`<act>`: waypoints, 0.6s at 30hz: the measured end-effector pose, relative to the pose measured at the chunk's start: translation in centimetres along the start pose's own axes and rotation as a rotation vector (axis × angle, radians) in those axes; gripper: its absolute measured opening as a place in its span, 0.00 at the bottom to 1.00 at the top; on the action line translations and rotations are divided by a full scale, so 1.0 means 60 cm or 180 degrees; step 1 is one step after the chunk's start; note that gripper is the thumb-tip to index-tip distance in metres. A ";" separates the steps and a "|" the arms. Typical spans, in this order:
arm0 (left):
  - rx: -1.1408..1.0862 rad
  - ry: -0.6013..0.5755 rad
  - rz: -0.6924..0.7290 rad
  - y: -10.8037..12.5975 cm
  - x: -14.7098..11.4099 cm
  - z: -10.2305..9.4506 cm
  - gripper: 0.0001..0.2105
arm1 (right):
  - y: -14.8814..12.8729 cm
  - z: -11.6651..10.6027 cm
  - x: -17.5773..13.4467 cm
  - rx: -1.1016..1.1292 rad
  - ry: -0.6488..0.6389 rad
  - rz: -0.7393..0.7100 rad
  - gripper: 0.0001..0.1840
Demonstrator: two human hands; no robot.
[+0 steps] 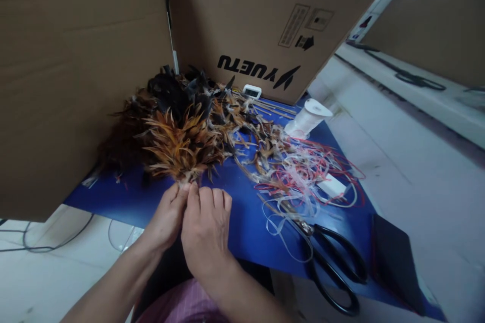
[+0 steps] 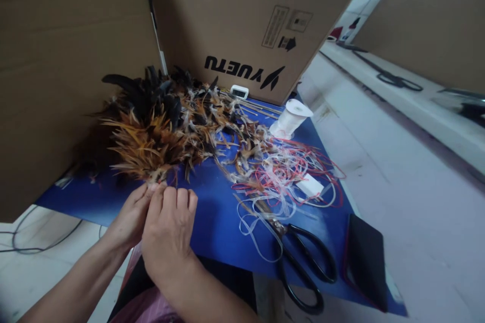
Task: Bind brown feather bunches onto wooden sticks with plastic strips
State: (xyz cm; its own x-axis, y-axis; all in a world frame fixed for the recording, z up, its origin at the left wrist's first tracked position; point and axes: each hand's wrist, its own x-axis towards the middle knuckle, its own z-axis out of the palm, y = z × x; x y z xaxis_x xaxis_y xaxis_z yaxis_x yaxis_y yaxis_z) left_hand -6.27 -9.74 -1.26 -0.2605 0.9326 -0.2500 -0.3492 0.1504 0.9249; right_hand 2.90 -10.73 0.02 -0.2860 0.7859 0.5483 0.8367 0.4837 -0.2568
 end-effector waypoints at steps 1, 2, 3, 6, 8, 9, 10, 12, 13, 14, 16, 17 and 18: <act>0.0003 0.0010 0.0003 0.002 0.001 -0.002 0.17 | -0.002 0.000 0.000 -0.0016 -0.0019 -0.0059 0.15; -0.0011 0.0023 -0.0016 0.005 0.001 -0.004 0.17 | -0.003 0.000 0.000 -0.0010 -0.0046 -0.0113 0.15; -0.0046 0.0041 -0.0052 0.007 0.002 -0.007 0.17 | -0.004 0.000 0.001 0.0018 -0.0079 -0.0155 0.16; -0.0217 0.0119 -0.0209 0.018 0.003 -0.017 0.18 | -0.008 -0.001 0.007 0.0251 -0.0160 -0.0214 0.17; -0.0291 0.0153 -0.0234 0.029 0.004 -0.027 0.19 | -0.010 -0.003 0.016 0.0523 -0.0222 -0.0227 0.18; -0.0315 0.0141 -0.0209 0.035 0.005 -0.033 0.19 | -0.010 -0.004 0.023 0.0728 -0.0258 -0.0241 0.18; -0.0336 0.0114 -0.0154 0.042 0.005 -0.040 0.19 | -0.009 -0.004 0.032 0.1002 -0.0307 -0.0248 0.18; -0.0369 0.0037 0.0009 0.059 0.005 -0.055 0.18 | -0.006 0.002 0.056 0.1666 -0.0388 -0.0134 0.18; -0.0356 0.0002 0.0112 0.069 0.003 -0.063 0.17 | -0.005 0.009 0.071 0.1971 -0.0424 -0.0020 0.17; -0.0333 -0.0041 0.0210 0.080 0.000 -0.071 0.15 | -0.004 0.018 0.086 0.2193 -0.0468 0.0114 0.16; -0.0341 -0.0189 0.0372 0.103 -0.008 -0.088 0.12 | -0.011 0.044 0.117 0.2314 -0.0692 0.0159 0.16; -0.0408 -0.0171 0.0491 0.115 -0.013 -0.096 0.14 | -0.018 0.060 0.131 0.2270 -0.0892 0.0015 0.16; -0.0432 -0.0120 0.0491 0.125 -0.017 -0.105 0.15 | -0.028 0.076 0.143 0.2171 -0.1143 -0.0207 0.15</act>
State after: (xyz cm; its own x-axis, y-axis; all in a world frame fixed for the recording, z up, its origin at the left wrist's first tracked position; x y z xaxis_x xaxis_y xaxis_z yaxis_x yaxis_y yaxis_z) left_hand -14.27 -11.66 4.13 -0.2872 0.9531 -0.0951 -0.4266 -0.0384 0.9036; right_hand -3.11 -3.06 1.51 -0.5560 0.7683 0.3173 0.3735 0.5719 -0.7303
